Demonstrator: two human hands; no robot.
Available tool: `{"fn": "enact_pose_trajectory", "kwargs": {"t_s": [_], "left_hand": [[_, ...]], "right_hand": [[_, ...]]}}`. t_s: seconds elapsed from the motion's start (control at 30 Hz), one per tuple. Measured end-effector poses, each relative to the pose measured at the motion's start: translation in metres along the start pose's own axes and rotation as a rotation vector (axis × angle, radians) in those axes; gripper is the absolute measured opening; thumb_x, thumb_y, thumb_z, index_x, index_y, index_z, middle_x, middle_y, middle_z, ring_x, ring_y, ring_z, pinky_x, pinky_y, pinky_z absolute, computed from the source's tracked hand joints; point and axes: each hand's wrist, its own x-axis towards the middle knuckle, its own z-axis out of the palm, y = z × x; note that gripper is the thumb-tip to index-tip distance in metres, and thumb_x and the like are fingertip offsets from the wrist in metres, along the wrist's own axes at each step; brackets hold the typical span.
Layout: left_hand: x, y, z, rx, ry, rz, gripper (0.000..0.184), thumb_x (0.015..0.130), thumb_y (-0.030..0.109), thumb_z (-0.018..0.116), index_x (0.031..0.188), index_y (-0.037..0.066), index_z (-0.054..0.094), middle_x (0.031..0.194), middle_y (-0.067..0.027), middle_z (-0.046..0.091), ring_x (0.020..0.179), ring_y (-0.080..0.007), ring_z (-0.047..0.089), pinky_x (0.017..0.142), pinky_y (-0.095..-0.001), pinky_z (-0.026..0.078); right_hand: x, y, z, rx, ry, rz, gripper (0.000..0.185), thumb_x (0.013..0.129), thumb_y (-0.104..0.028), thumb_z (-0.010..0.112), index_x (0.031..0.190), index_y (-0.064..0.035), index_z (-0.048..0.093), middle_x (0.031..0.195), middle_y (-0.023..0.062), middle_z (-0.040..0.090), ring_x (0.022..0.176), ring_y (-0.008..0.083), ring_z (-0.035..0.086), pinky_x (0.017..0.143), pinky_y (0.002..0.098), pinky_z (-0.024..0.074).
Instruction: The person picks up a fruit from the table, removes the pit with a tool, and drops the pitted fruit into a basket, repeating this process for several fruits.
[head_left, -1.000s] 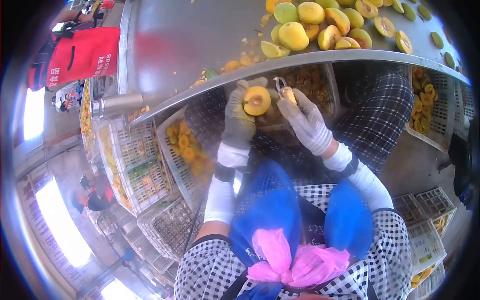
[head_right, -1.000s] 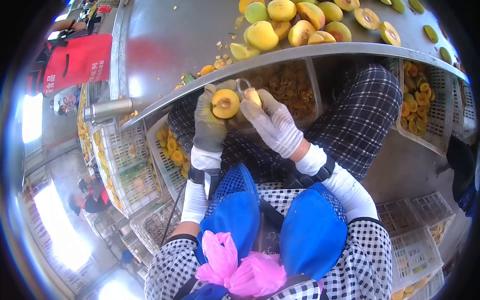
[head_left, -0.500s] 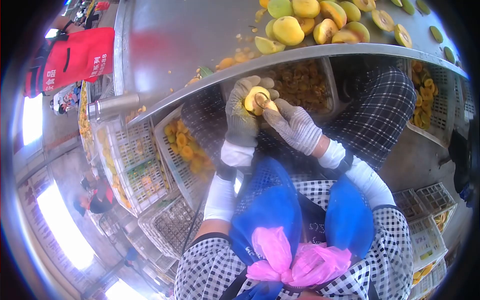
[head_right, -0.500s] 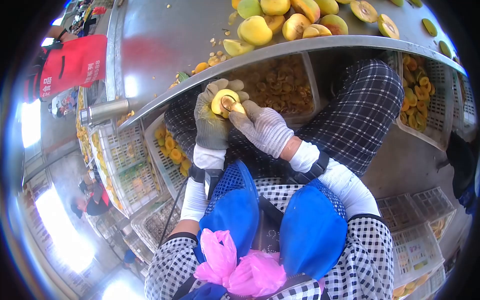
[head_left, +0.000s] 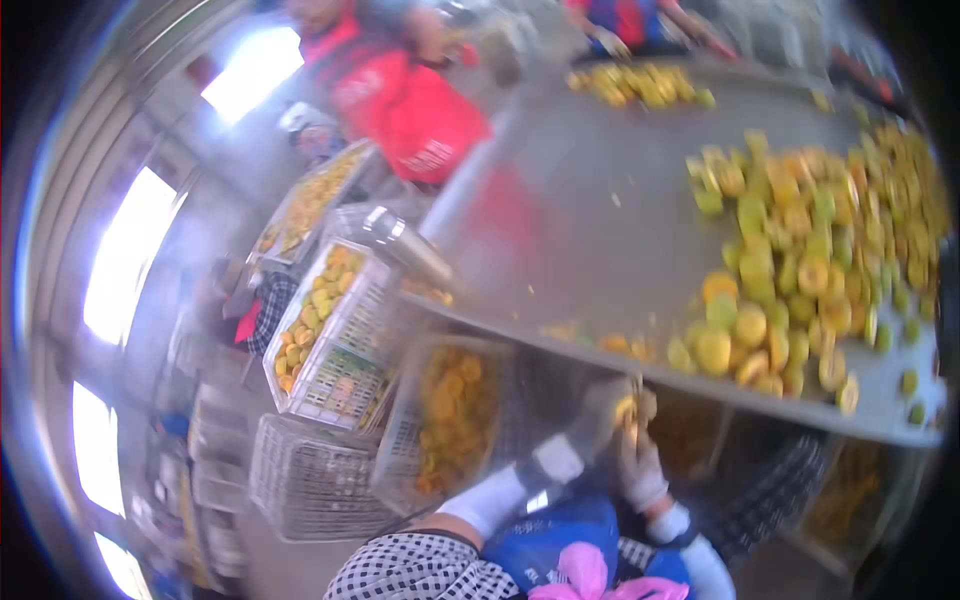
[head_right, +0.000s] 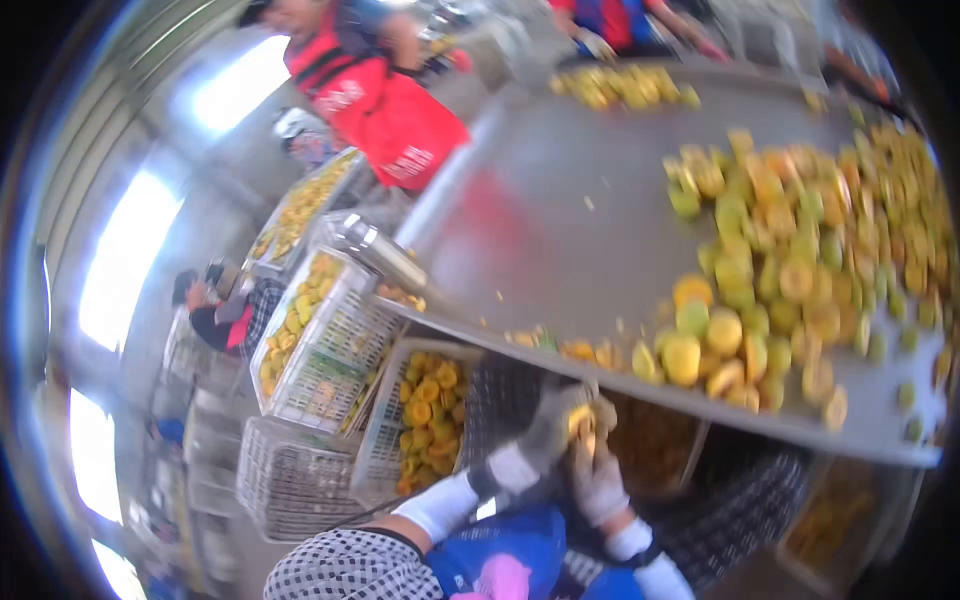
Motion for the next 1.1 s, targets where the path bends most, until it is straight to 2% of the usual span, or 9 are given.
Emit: {"fn": "enact_pose_trajectory", "kwargs": {"t_s": [0.27,0.53,0.6,0.63,0.7,0.77,0.83,1.03,1.1], "left_hand": [[-0.011,0.006,-0.008,-0.004,0.013,-0.11,0.023,0.094,0.022,0.056,0.09,0.001,0.062,0.08,-0.0096,0.062,0.07,-0.0155,0.058,0.064,-0.0272,0.047],[-0.012,-0.002,-0.013,0.16,0.029,-0.022,0.028,0.095,0.024,0.056,0.095,-0.003,0.062,0.084,-0.0114,0.066,0.07,-0.0143,0.061,0.067,-0.026,0.05],[-0.002,0.013,-0.022,0.062,-0.106,-0.203,0.029,0.095,0.025,0.057,0.095,-0.003,0.062,0.084,-0.0119,0.066,0.071,-0.0149,0.061,0.067,-0.0271,0.05],[0.0,0.018,-0.026,-0.029,-0.239,-0.392,0.029,0.095,0.025,0.057,0.096,-0.003,0.062,0.085,-0.0125,0.067,0.071,-0.0155,0.062,0.068,-0.0282,0.051],[-0.009,0.033,-0.018,0.037,-0.218,-0.277,0.031,0.094,0.027,0.058,0.099,-0.003,0.062,0.084,-0.0116,0.067,0.072,-0.0154,0.063,0.068,-0.0295,0.051],[-0.011,0.026,-0.015,0.098,-0.198,-0.159,0.033,0.094,0.029,0.058,0.103,-0.003,0.062,0.083,-0.0107,0.066,0.072,-0.0153,0.063,0.068,-0.0309,0.051],[-0.012,0.001,-0.016,0.704,0.019,0.511,0.035,0.093,0.031,0.061,0.108,-0.001,0.063,0.083,-0.0078,0.067,0.075,-0.0131,0.063,0.07,-0.029,0.051],[-0.019,0.005,-0.015,0.451,0.088,0.12,0.029,0.088,0.028,0.068,0.103,0.004,0.07,0.086,-0.0021,0.068,0.08,-0.0094,0.06,0.073,-0.0263,0.049],[-0.014,0.006,-0.021,0.427,0.016,0.095,0.029,0.088,0.029,0.068,0.103,0.004,0.07,0.086,-0.002,0.067,0.079,-0.0083,0.059,0.073,-0.026,0.048]], "right_hand": [[-0.001,0.022,0.005,0.367,-0.126,0.323,0.024,0.099,-0.02,0.044,0.099,0.0018,0.054,0.082,0.0077,0.061,0.072,0.0144,0.056,0.064,0.0314,0.0472],[0.005,0.018,0.003,-0.441,-0.101,-0.425,0.025,0.084,-0.013,0.061,0.102,0.0013,0.049,0.081,0.014,0.062,0.069,0.0322,0.062,0.059,0.0406,0.0477],[0.007,0.094,0.003,0.66,-0.176,0.451,0.034,0.085,-0.015,0.064,0.11,0.0024,0.049,0.088,0.0145,0.065,0.072,0.0298,0.065,0.063,0.0382,0.0501],[0.005,0.066,-0.003,0.645,-0.184,0.454,0.034,0.085,-0.015,0.064,0.11,0.0024,0.049,0.088,0.0145,0.065,0.072,0.0298,0.065,0.063,0.0382,0.0501],[0.004,-0.03,-0.008,-0.239,-0.228,-0.43,0.048,0.083,-0.018,0.068,0.121,0.0019,0.045,0.092,0.0152,0.066,0.079,0.0278,0.066,0.07,0.0341,0.0516],[0.009,-0.037,-0.001,-0.168,-0.228,-0.218,0.052,0.082,-0.02,0.069,0.123,0.001,0.043,0.093,0.0151,0.066,0.081,0.0282,0.066,0.072,0.0336,0.0518],[0.011,-0.042,-0.003,-0.095,-0.213,-0.001,0.057,0.081,-0.022,0.07,0.126,0.0001,0.041,0.095,0.015,0.066,0.082,0.0286,0.066,0.075,0.0332,0.0519],[0.009,-0.037,-0.004,-0.538,-0.316,-0.288,0.069,0.087,-0.053,0.06,0.131,-0.0032,0.04,0.107,0.0108,0.06,0.092,0.0267,0.062,0.076,0.0396,0.0512],[0.004,-0.026,0.004,0.891,-0.232,0.659,0.072,0.086,-0.064,0.054,0.128,-0.0066,0.043,0.109,0.0093,0.058,0.092,0.0263,0.061,0.076,0.0402,0.0521]]}}
